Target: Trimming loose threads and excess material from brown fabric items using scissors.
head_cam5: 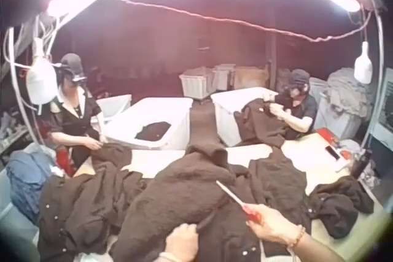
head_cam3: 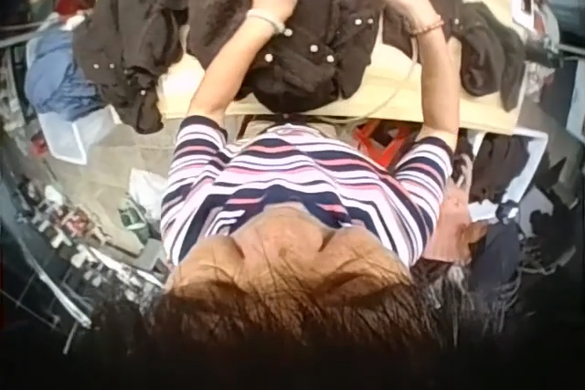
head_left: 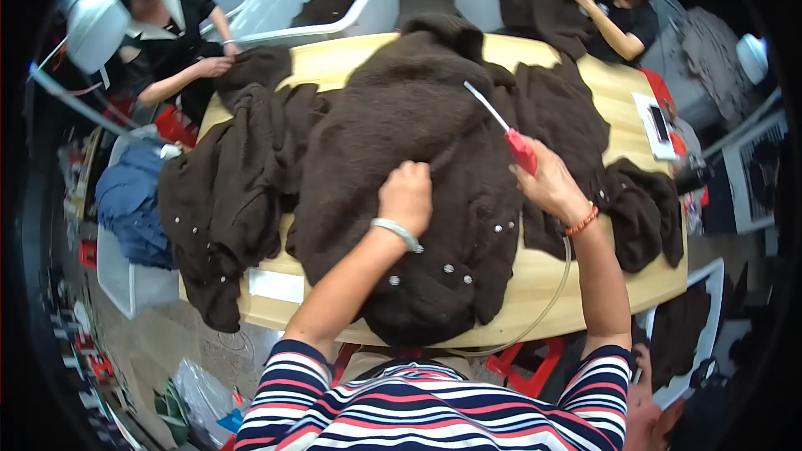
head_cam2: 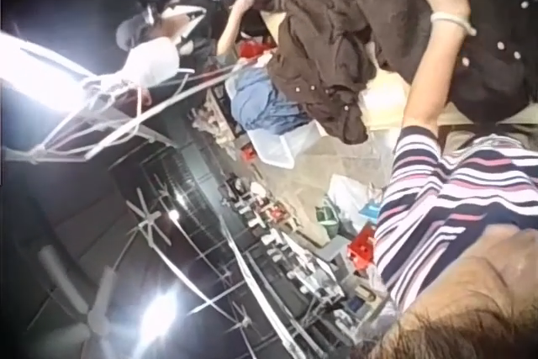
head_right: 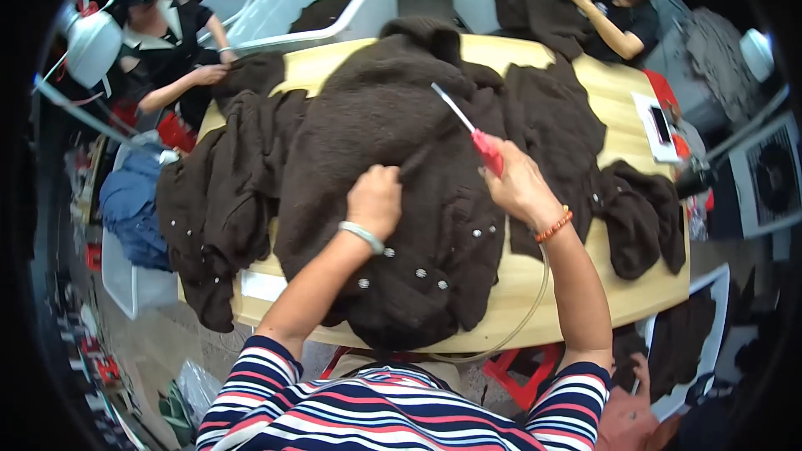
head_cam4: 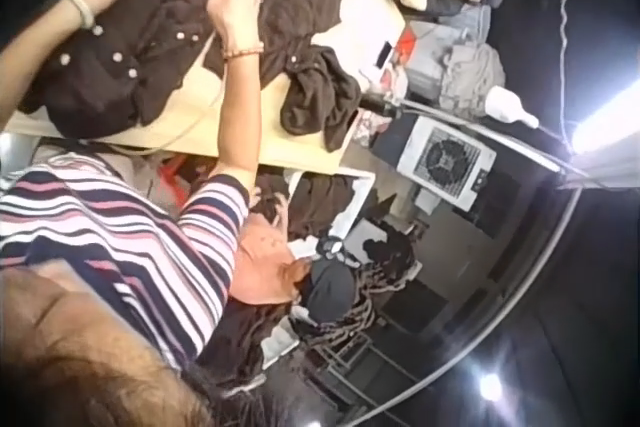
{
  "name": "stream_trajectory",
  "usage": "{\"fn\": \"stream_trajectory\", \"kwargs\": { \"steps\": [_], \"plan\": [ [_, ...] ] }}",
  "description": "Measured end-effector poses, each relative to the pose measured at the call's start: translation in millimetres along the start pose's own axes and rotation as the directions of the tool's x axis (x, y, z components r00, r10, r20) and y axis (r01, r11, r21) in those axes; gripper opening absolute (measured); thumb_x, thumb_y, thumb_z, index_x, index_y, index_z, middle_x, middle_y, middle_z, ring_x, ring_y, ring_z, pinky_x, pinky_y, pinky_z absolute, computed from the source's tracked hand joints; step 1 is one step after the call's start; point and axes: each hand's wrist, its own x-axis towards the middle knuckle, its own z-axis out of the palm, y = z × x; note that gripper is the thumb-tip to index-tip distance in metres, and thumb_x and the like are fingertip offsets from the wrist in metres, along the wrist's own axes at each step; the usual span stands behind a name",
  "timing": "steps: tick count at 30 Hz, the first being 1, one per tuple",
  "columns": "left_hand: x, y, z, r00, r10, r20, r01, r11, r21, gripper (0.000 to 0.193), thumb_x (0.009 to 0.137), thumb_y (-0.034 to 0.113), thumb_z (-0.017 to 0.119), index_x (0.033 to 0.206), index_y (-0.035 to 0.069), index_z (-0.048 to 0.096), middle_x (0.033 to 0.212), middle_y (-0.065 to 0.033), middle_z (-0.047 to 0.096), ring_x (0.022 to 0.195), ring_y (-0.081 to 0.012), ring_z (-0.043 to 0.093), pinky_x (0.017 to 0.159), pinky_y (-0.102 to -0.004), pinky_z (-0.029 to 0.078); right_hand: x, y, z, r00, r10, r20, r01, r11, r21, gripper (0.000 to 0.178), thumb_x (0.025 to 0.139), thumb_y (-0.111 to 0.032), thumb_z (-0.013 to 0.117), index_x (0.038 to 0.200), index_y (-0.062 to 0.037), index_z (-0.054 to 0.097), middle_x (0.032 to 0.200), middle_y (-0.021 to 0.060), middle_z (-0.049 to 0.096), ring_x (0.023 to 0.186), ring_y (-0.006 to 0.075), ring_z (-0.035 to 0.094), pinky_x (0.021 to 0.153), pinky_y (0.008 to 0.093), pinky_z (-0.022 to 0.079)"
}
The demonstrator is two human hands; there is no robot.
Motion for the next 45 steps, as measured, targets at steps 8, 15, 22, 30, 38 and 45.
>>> {"fn": "stream_trajectory", "kwargs": {
  "steps": [8, 15, 22, 30, 38, 45],
  "plan": [
    [-9, -39, -13, 0.885, -0.147, 0.442, 0.443, -0.032, -0.896, 0.021, 0.091, 0.013, 0.068, 0.106, -0.002, 0.069, 0.089, 0.0003, 0.068, 0.079, -0.0057, 0.059, 0.07, -0.0197, 0.048, -104, -14, 25, 0.985, 0.116, 0.124, -0.121, 0.992, 0.027, 0.04, 0.087, -0.027, 0.069, 0.121, -0.0095, 0.06, 0.099, 0.0214, 0.067, 0.092, 0.0376, 0.067, 0.081, 0.0426, 0.053],
    [-19, -27, 6, 0.943, -0.198, 0.267, 0.325, 0.384, -0.864, 0.045, 0.092, 0.023, 0.069, 0.126, -0.002, 0.054, 0.103, -0.0033, 0.061, 0.087, -0.0072, 0.054, 0.078, -0.0219, 0.046, -122, -34, 33, 0.96, 0.163, 0.228, -0.138, 0.983, -0.118, 0.036, 0.09, -0.031, 0.064, 0.121, -0.0135, 0.059, 0.085, 0.021, 0.068, 0.083, 0.0416, 0.065, 0.075, 0.0476, 0.051],
    [-6, -1, 5, 0.997, -0.029, -0.07, -0.012, 0.854, -0.52, 0.032, 0.081, 0.019, 0.074, 0.104, -0.002, 0.066, 0.091, -0.0181, 0.068, 0.083, -0.03, 0.067, 0.076, -0.0364, 0.053, -136, -25, 44, 0.981, 0.161, 0.111, -0.154, 0.986, -0.063, 0.032, 0.091, -0.031, 0.06, 0.117, -0.0126, 0.056, 0.081, 0.0206, 0.067, 0.078, 0.0432, 0.065, 0.073, 0.0516, 0.051],
    [-10, -33, 24, 0.968, -0.158, 0.193, 0.235, 0.319, -0.918, 0.012, 0.088, 0.007, 0.069, 0.096, -0.003, 0.07, 0.076, 0.0062, 0.061, 0.071, -0.0034, 0.051, 0.065, -0.0193, 0.043, -136, -57, 42, 0.895, 0.143, 0.423, -0.097, 0.987, -0.129, 0.029, 0.09, -0.032, 0.061, 0.107, -0.0085, 0.061, 0.082, 0.0222, 0.068, 0.084, 0.0416, 0.066, 0.077, 0.0506, 0.051],
    [-25, -19, 21, 0.998, -0.056, -0.015, 0.008, 0.384, -0.923, 0.017, 0.088, -0.004, 0.062, 0.103, -0.001, 0.071, 0.093, -0.0028, 0.069, 0.087, -0.01, 0.062, 0.082, -0.0226, 0.047, -120, -54, 33, 0.939, 0.25, 0.236, -0.201, 0.956, -0.214, 0.027, 0.09, -0.031, 0.059, 0.103, -0.0076, 0.06, 0.081, 0.0225, 0.067, 0.084, 0.0425, 0.066, 0.078, 0.0518, 0.05],
    [-26, -32, 20, 0.992, -0.073, 0.1, 0.116, 0.271, -0.956, 0.021, 0.089, -0.004, 0.061, 0.106, -0.001, 0.071, 0.101, -0.0042, 0.071, 0.094, -0.0103, 0.063, 0.086, -0.0225, 0.048, -151, -81, 52, 0.834, 0.203, 0.512, -0.152, 0.978, -0.141, 0.031, 0.092, -0.034, 0.059, 0.109, -0.0086, 0.061, 0.084, 0.0209, 0.067, 0.087, 0.0416, 0.065, 0.079, 0.0504, 0.05]
  ]
}}
